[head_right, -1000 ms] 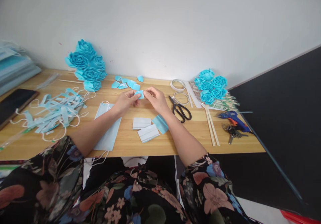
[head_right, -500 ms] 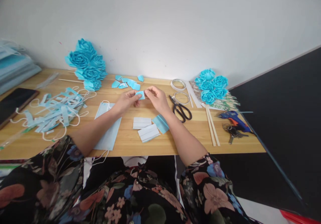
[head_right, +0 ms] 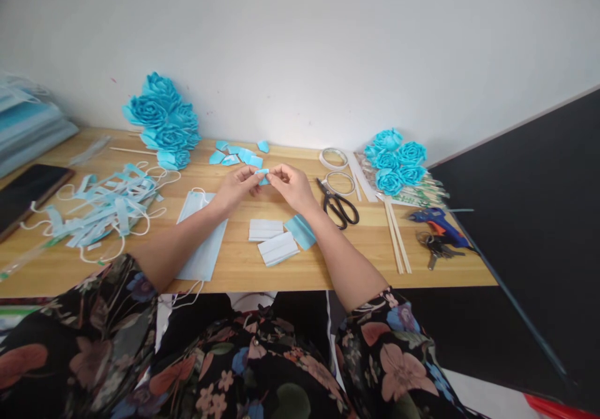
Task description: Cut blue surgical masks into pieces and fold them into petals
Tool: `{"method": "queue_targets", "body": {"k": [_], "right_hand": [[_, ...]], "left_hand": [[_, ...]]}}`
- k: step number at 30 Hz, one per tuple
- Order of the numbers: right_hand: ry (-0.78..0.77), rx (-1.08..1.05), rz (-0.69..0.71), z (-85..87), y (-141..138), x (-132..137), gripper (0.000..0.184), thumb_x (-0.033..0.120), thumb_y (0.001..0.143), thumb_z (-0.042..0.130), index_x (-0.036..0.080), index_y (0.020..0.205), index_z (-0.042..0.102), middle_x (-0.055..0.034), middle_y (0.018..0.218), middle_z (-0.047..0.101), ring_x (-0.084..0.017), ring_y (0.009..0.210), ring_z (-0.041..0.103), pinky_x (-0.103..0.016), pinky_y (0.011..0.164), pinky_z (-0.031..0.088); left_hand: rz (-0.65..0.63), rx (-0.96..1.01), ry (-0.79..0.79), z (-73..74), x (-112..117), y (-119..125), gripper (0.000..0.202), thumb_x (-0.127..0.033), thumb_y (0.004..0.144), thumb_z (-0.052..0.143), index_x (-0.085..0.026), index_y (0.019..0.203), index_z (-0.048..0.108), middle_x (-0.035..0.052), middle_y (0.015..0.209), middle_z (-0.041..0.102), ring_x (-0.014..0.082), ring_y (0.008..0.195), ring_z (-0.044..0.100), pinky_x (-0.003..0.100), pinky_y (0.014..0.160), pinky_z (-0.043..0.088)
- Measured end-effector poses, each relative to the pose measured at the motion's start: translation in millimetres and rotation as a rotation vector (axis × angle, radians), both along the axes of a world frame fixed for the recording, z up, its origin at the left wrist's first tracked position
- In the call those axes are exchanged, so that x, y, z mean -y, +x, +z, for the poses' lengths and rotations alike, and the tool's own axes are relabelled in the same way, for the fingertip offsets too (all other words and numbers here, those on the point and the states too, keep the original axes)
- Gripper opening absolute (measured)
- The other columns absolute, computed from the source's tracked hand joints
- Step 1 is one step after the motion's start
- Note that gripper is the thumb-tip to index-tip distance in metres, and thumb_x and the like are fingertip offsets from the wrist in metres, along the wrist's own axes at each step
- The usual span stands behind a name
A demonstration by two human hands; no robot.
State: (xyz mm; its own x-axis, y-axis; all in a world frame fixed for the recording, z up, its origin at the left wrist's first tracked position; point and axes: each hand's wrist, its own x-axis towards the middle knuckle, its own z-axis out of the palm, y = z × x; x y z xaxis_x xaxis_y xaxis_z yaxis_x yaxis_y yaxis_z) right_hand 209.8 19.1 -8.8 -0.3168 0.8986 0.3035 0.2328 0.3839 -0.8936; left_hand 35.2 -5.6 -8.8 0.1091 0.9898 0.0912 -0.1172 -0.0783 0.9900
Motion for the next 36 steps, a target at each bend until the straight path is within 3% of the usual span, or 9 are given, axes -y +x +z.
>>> {"method": "queue_targets", "body": {"k": [4, 14, 20, 29, 36], "right_hand": [[-0.003, 0.018, 0.002, 2.8, 0, 2, 0.023, 0.042, 0.085, 0.066, 0.019, 0.082, 0.064, 0.0026, 0.071, 0.06, -0.012, 0.065, 0.053, -0.025, 0.063, 0.041], [0.003, 0.017, -0.003, 3.9, -1, 2, 0.022, 0.04, 0.085, 0.066, 0.018, 0.081, 0.063, 0.0024, 0.071, 0.059, -0.011, 0.066, 0.052, -0.025, 0.064, 0.04], [-0.001, 0.018, 0.0, 3.4, -1, 2, 0.023, 0.041, 0.085, 0.064, 0.019, 0.08, 0.063, 0.0019, 0.072, 0.059, -0.012, 0.066, 0.051, -0.025, 0.063, 0.039], [-0.017, -0.008, -0.021, 5.9, -2, 4, 0.023, 0.041, 0.085, 0.065, 0.019, 0.08, 0.063, 0.0022, 0.071, 0.06, -0.012, 0.067, 0.054, -0.026, 0.065, 0.042], [0.0, -0.122, -0.172, 5.4, 7, -10, 0.02, 0.039, 0.083, 0.066, 0.019, 0.079, 0.062, 0.0019, 0.07, 0.063, -0.013, 0.068, 0.06, -0.027, 0.071, 0.049]], "left_hand": [[0.071, 0.029, 0.007, -0.1, -2, 0, 0.024, -0.037, 0.081, 0.072, -0.016, 0.076, 0.06, -0.0027, 0.066, 0.059, 0.0084, 0.059, 0.055, 0.02, 0.056, 0.044], [0.014, 0.08, -0.033, -1.2, -1, -2, 0.023, -0.035, 0.085, 0.068, -0.015, 0.079, 0.06, -0.0023, 0.063, 0.06, 0.0081, 0.055, 0.057, 0.019, 0.054, 0.045], [-0.052, -0.008, 0.013, -4.1, -2, -2, 0.034, -0.042, 0.077, 0.077, -0.015, 0.074, 0.058, -0.0026, 0.061, 0.06, 0.007, 0.053, 0.053, 0.019, 0.054, 0.042], [-0.055, 0.005, 0.022, -5.3, -3, -3, 0.031, -0.04, 0.076, 0.077, -0.015, 0.075, 0.059, -0.002, 0.061, 0.06, 0.0082, 0.054, 0.054, 0.021, 0.055, 0.043], [-0.026, -0.007, 0.003, -4.9, -3, -2, 0.026, -0.034, 0.075, 0.075, -0.016, 0.071, 0.056, -0.0014, 0.061, 0.062, 0.0079, 0.052, 0.054, 0.021, 0.054, 0.043]]}}
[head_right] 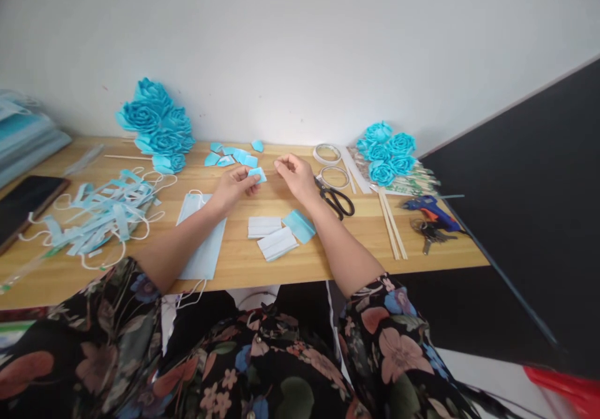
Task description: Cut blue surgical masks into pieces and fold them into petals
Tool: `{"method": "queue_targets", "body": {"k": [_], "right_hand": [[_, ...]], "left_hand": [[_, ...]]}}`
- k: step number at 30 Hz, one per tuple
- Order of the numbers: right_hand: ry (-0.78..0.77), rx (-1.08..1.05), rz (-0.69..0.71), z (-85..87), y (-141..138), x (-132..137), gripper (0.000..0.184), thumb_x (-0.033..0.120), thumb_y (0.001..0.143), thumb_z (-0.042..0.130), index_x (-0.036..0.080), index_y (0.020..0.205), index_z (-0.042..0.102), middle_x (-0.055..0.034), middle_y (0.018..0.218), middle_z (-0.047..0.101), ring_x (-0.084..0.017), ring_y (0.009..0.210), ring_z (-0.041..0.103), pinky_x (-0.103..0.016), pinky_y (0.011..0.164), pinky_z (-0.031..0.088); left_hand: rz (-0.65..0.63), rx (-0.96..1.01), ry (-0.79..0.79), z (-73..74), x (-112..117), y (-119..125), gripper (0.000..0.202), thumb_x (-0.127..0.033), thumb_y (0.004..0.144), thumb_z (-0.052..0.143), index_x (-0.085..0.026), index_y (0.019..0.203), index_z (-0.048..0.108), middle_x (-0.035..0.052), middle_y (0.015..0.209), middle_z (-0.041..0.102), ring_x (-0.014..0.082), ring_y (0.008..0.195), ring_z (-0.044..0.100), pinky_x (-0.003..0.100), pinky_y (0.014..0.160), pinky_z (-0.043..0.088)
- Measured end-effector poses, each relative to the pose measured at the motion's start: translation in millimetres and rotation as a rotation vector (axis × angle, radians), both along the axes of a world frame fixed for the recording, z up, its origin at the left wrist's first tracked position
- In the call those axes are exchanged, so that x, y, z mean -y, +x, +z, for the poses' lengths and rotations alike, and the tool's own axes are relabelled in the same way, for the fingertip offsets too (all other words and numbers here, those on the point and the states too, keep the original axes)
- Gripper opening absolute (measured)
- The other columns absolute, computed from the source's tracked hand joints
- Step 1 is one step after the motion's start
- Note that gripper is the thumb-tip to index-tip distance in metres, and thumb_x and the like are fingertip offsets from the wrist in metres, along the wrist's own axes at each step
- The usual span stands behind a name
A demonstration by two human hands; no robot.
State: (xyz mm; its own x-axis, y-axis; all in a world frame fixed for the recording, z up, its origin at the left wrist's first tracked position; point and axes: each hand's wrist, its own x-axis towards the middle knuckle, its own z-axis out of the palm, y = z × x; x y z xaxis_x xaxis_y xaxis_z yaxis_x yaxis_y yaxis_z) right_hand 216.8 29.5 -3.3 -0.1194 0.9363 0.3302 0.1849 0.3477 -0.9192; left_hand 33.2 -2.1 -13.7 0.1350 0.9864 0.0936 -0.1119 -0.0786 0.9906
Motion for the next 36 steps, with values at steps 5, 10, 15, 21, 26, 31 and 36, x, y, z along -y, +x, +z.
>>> {"method": "queue_targets", "body": {"k": [5, 10, 15, 21, 26, 31, 36], "right_hand": [[0.007, -0.127, -0.251, 23.3, 27, -25, 0.028, 0.047, 0.08, 0.069, 0.02, 0.08, 0.06, 0.0029, 0.066, 0.061, -0.01, 0.06, 0.056, -0.023, 0.062, 0.048], [0.052, 0.008, -0.216, 46.3, 31, -12, 0.025, 0.044, 0.079, 0.067, 0.02, 0.079, 0.061, 0.0023, 0.066, 0.061, -0.009, 0.058, 0.054, -0.023, 0.058, 0.045], [0.042, 0.25, -0.026, 29.1, 8, 25, 0.022, 0.041, 0.081, 0.062, 0.019, 0.079, 0.065, 0.0002, 0.072, 0.066, -0.013, 0.065, 0.057, -0.026, 0.063, 0.045], [0.044, 0.306, 0.002, 6.4, -5, 35, 0.024, 0.043, 0.085, 0.061, 0.019, 0.086, 0.068, -0.0017, 0.087, 0.071, -0.016, 0.083, 0.063, -0.027, 0.073, 0.049], [0.023, 0.248, 0.012, 3.7, -5, 33, 0.027, 0.046, 0.086, 0.061, 0.02, 0.089, 0.069, -0.0013, 0.087, 0.07, -0.016, 0.082, 0.062, -0.027, 0.074, 0.051], [0.016, 0.236, -0.003, 2.0, -6, 31, 0.026, 0.046, 0.084, 0.063, 0.02, 0.086, 0.067, -0.0004, 0.083, 0.067, -0.015, 0.077, 0.06, -0.026, 0.071, 0.051], [0.02, 0.25, -0.028, 1.8, -7, 30, 0.025, 0.045, 0.084, 0.062, 0.02, 0.082, 0.066, 0.0002, 0.079, 0.065, -0.015, 0.076, 0.059, -0.026, 0.071, 0.051]], "left_hand": [[0.003, 0.0, 0.004, -0.1, 0, 1, 0.022, -0.03, 0.075, 0.072, -0.015, 0.069, 0.057, -0.0016, 0.058, 0.061, 0.0075, 0.05, 0.053, 0.02, 0.052, 0.042], [-0.019, 0.013, 0.002, -0.2, 1, 3, 0.023, -0.032, 0.075, 0.073, -0.016, 0.07, 0.057, -0.0014, 0.058, 0.062, 0.0078, 0.05, 0.053, 0.02, 0.051, 0.041], [-0.029, 0.019, 0.025, -3.6, -1, 6, 0.025, -0.033, 0.075, 0.074, -0.017, 0.069, 0.055, -0.0027, 0.056, 0.059, 0.008, 0.05, 0.052, 0.02, 0.051, 0.041], [-0.014, 0.019, 0.075, -5.1, -2, 7, 0.023, -0.031, 0.076, 0.07, -0.017, 0.067, 0.053, -0.0039, 0.054, 0.056, 0.0078, 0.049, 0.049, 0.021, 0.052, 0.04], [-0.031, 0.009, 0.061, -2.6, -2, 7, 0.025, -0.031, 0.076, 0.071, -0.017, 0.068, 0.053, -0.0041, 0.055, 0.056, 0.0075, 0.049, 0.049, 0.021, 0.052, 0.04], [-0.041, 0.01, 0.059, -1.5, 0, 7, 0.026, -0.031, 0.077, 0.073, -0.017, 0.067, 0.054, -0.0038, 0.054, 0.056, 0.0075, 0.049, 0.049, 0.02, 0.052, 0.04], [-0.066, -0.009, 0.041, 3.3, 3, 5, 0.024, -0.029, 0.08, 0.071, -0.016, 0.069, 0.055, -0.0027, 0.056, 0.058, 0.0085, 0.051, 0.051, 0.021, 0.053, 0.04]]}}
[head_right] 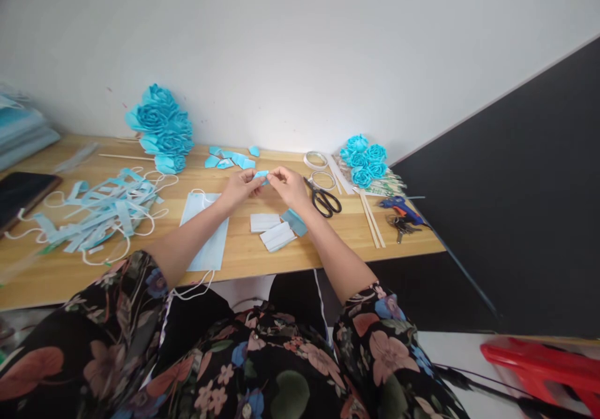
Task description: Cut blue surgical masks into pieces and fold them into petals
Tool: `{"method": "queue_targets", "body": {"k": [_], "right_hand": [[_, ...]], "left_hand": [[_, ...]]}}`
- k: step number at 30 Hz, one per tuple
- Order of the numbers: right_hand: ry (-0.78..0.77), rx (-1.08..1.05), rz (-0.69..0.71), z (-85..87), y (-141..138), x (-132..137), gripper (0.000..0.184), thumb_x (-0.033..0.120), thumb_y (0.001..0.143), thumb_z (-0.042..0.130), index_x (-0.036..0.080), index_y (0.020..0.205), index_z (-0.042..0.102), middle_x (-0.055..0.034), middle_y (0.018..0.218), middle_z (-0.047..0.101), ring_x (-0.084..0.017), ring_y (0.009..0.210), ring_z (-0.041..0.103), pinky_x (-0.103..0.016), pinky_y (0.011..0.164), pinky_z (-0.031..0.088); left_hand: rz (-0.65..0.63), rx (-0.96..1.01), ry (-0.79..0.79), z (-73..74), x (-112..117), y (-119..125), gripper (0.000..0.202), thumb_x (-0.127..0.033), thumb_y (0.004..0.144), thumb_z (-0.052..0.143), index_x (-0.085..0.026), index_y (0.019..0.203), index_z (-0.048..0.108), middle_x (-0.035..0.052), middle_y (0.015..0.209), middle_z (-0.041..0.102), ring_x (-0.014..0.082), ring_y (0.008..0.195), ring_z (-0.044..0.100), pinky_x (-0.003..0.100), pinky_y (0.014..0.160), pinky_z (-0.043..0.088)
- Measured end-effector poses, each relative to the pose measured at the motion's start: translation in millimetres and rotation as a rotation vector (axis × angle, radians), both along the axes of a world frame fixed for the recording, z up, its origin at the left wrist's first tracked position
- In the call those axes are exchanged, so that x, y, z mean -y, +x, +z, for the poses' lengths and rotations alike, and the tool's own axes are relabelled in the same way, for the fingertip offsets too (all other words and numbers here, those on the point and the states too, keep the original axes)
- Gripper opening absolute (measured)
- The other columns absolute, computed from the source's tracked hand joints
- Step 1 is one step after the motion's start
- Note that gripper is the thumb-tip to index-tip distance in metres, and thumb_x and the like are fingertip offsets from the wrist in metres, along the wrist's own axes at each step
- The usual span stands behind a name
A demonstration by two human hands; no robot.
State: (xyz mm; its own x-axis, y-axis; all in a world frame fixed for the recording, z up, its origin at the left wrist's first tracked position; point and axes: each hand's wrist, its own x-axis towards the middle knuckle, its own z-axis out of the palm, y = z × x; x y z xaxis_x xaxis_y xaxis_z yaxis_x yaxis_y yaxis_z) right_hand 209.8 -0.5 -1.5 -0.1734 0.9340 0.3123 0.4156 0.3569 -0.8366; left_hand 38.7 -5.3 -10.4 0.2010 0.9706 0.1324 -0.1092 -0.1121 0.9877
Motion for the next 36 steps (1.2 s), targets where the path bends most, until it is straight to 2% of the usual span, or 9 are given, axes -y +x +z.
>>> {"method": "queue_targets", "body": {"k": [11, 16, 25, 29, 36], "right_hand": [[-0.016, 0.007, -0.008, 10.9, -4, 5, 0.02, 0.038, 0.083, 0.06, 0.02, 0.076, 0.06, 0.0027, 0.068, 0.06, -0.013, 0.066, 0.057, -0.026, 0.069, 0.048], [-0.012, 0.015, 0.009, 8.7, -3, 2, 0.021, 0.041, 0.082, 0.061, 0.02, 0.078, 0.062, 0.0018, 0.071, 0.062, -0.013, 0.068, 0.057, -0.026, 0.069, 0.048], [-0.125, -0.148, 0.08, 9.9, 1, 2, 0.029, 0.049, 0.083, 0.061, 0.021, 0.078, 0.063, 0.0011, 0.073, 0.063, -0.013, 0.071, 0.06, -0.026, 0.07, 0.054], [-0.164, -0.231, 0.065, 10.8, -2, 4, 0.031, 0.051, 0.08, 0.065, 0.02, 0.079, 0.061, 0.0009, 0.075, 0.063, -0.013, 0.074, 0.061, -0.026, 0.069, 0.055], [-0.22, -0.313, 0.063, 20.6, -2, 3, 0.04, 0.053, 0.076, 0.07, 0.021, 0.1, 0.065, -0.0006, 0.082, 0.066, -0.015, 0.08, 0.063, -0.025, 0.066, 0.055]], "left_hand": [[-0.03, 0.002, 0.001, 2.7, 2, -1, 0.027, -0.034, 0.079, 0.073, -0.016, 0.069, 0.056, -0.0028, 0.057, 0.058, 0.0079, 0.051, 0.052, 0.02, 0.053, 0.042], [-0.03, 0.023, 0.001, 1.6, 1, -1, 0.028, -0.036, 0.078, 0.073, -0.016, 0.069, 0.055, -0.003, 0.056, 0.058, 0.0077, 0.05, 0.051, 0.02, 0.053, 0.042], [-0.012, -0.004, -0.002, -1.1, 0, -1, 0.026, -0.037, 0.077, 0.072, -0.016, 0.07, 0.057, -0.0018, 0.057, 0.06, 0.0081, 0.051, 0.053, 0.02, 0.054, 0.042], [-0.019, 0.01, 0.004, 0.6, 1, -1, 0.026, -0.036, 0.077, 0.071, -0.016, 0.069, 0.056, -0.0017, 0.057, 0.06, 0.0079, 0.051, 0.052, 0.021, 0.053, 0.042], [-0.026, 0.002, -0.013, 0.4, 0, -1, 0.028, -0.037, 0.077, 0.074, -0.016, 0.07, 0.056, -0.0018, 0.057, 0.06, 0.0078, 0.05, 0.052, 0.021, 0.053, 0.042]]}}
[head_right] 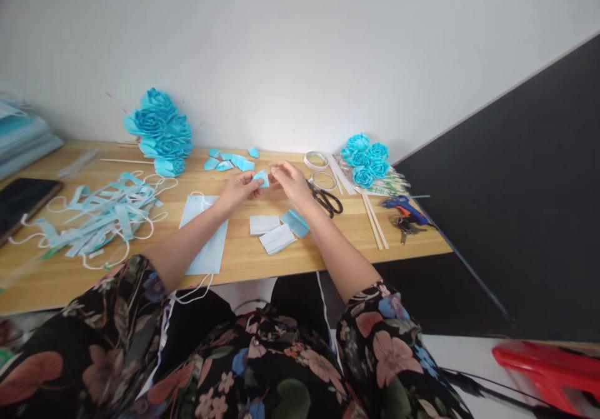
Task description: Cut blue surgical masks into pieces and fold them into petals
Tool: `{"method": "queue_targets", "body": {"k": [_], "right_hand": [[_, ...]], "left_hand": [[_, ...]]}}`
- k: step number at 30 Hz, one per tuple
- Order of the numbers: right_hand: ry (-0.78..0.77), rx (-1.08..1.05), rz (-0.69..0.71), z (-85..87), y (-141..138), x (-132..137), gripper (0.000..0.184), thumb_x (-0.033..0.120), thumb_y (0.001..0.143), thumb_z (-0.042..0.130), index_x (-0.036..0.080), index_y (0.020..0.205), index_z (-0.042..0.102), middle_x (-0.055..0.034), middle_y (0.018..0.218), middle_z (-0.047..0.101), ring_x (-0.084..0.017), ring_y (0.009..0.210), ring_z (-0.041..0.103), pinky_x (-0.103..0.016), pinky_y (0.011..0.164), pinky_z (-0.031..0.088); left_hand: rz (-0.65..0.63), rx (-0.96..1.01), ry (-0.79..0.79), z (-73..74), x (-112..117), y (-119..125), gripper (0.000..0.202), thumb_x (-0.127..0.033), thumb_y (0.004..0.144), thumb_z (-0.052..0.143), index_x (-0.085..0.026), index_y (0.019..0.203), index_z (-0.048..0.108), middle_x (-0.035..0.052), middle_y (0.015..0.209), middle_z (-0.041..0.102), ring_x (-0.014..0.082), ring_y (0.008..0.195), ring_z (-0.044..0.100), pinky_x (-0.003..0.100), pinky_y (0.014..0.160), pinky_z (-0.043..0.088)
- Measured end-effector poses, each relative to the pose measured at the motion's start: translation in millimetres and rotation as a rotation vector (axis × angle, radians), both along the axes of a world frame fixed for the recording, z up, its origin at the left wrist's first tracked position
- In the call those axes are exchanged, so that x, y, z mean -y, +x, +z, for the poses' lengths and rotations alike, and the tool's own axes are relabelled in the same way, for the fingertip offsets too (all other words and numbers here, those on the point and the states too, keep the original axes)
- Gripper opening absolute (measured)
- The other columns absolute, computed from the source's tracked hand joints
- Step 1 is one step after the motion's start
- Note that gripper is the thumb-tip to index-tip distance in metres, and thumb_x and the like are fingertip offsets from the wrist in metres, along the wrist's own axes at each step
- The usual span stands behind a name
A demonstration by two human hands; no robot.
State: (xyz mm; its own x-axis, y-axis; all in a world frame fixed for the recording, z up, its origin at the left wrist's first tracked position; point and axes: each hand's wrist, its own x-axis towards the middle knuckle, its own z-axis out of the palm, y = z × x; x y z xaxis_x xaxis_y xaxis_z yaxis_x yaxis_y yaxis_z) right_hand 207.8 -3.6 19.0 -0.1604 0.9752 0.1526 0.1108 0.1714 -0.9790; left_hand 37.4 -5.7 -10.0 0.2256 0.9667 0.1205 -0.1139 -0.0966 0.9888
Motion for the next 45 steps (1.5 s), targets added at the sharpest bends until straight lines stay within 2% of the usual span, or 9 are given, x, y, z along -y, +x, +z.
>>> {"method": "queue_targets", "body": {"k": [5, 9, 12, 19, 22, 29, 33, 38, 45], "right_hand": [[-0.037, 0.026, 0.108, 8.7, 2, -3, 0.037, 0.049, 0.078, 0.07, 0.021, 0.102, 0.07, -0.002, 0.093, 0.07, -0.015, 0.088, 0.064, -0.027, 0.072, 0.056], [0.013, 0.08, 0.144, -1.5, -1, -15, 0.026, 0.039, 0.072, 0.074, 0.019, 0.088, 0.069, 0.0008, 0.079, 0.067, -0.012, 0.073, 0.06, -0.027, 0.07, 0.052], [0.108, 0.132, 0.136, -9.5, -3, -22, 0.02, 0.037, 0.075, 0.071, 0.019, 0.082, 0.067, 0.0024, 0.072, 0.064, -0.012, 0.068, 0.057, -0.027, 0.068, 0.049], [0.414, 0.408, 0.073, -6.8, 4, -11, 0.015, 0.034, 0.086, 0.063, 0.022, 0.089, 0.072, -0.0021, 0.085, 0.072, -0.017, 0.079, 0.064, -0.03, 0.073, 0.049], [0.499, 0.453, 0.056, -11.2, 8, -10, 0.015, 0.032, 0.088, 0.062, 0.023, 0.091, 0.074, -0.0041, 0.089, 0.073, -0.019, 0.083, 0.065, -0.033, 0.079, 0.05], [0.376, 0.327, 0.08, -15.7, 14, -9, 0.028, 0.032, 0.085, 0.065, 0.022, 0.11, 0.072, -0.0047, 0.105, 0.074, -0.019, 0.093, 0.068, -0.032, 0.08, 0.054], [0.377, 0.29, 0.063, -16.6, 13, -8, 0.021, 0.033, 0.085, 0.068, 0.021, 0.101, 0.073, -0.0029, 0.097, 0.073, -0.017, 0.084, 0.067, -0.029, 0.075, 0.054], [0.524, 0.371, 0.012, -21.8, 11, -9, 0.007, 0.026, 0.086, 0.066, 0.022, 0.088, 0.071, -0.0009, 0.085, 0.071, -0.016, 0.077, 0.064, -0.028, 0.072, 0.053], [0.732, 0.539, 0.023, -17.3, 15, -7, 0.012, 0.021, 0.092, 0.062, 0.024, 0.091, 0.073, -0.0037, 0.089, 0.073, -0.02, 0.087, 0.066, -0.034, 0.082, 0.051]], "left_hand": [[0.004, 0.004, -0.031, 0.0, 0, -1, 0.028, -0.037, 0.078, 0.073, -0.016, 0.07, 0.056, -0.0018, 0.057, 0.06, 0.0078, 0.051, 0.053, 0.02, 0.053, 0.042], [-0.001, -0.014, -0.04, -0.9, -1, -1, 0.034, -0.043, 0.076, 0.076, -0.016, 0.07, 0.056, -0.0011, 0.057, 0.06, 0.0079, 0.051, 0.053, 0.021, 0.053, 0.041], [-0.003, -0.027, -0.036, -1.4, -1, -2, 0.037, -0.046, 0.076, 0.077, -0.016, 0.069, 0.057, -0.0005, 0.058, 0.061, 0.0083, 0.051, 0.054, 0.021, 0.054, 0.042], [-0.037, 0.004, -0.093, -3.3, -1, -3, 0.033, -0.043, 0.076, 0.076, -0.015, 0.071, 0.059, 0.0, 0.059, 0.062, 0.0084, 0.053, 0.054, 0.021, 0.056, 0.043], [-0.044, 0.021, -0.12, -3.6, 0, -3, 0.033, -0.043, 0.075, 0.076, -0.015, 0.073, 0.06, 0.0005, 0.06, 0.063, 0.0086, 0.053, 0.055, 0.021, 0.056, 0.044], [-0.053, -0.003, -0.11, -3.1, 1, -4, 0.033, -0.043, 0.074, 0.076, -0.014, 0.075, 0.059, 0.0003, 0.061, 0.063, 0.008, 0.053, 0.055, 0.021, 0.054, 0.043], [-0.078, -0.094, -0.066, -4.3, 1, -2, 0.032, -0.042, 0.077, 0.073, -0.015, 0.071, 0.058, -0.0002, 0.058, 0.061, 0.0082, 0.052, 0.055, 0.021, 0.053, 0.043], [-0.101, -0.145, -0.061, -1.5, 4, 0, 0.03, -0.039, 0.078, 0.073, -0.015, 0.071, 0.057, 0.0, 0.058, 0.062, 0.0082, 0.052, 0.055, 0.02, 0.053, 0.043], [-0.096, -0.088, -0.074, 1.2, 5, -3, 0.032, -0.043, 0.078, 0.073, -0.014, 0.074, 0.06, -0.0002, 0.059, 0.062, 0.0081, 0.054, 0.055, 0.021, 0.055, 0.044]]}}
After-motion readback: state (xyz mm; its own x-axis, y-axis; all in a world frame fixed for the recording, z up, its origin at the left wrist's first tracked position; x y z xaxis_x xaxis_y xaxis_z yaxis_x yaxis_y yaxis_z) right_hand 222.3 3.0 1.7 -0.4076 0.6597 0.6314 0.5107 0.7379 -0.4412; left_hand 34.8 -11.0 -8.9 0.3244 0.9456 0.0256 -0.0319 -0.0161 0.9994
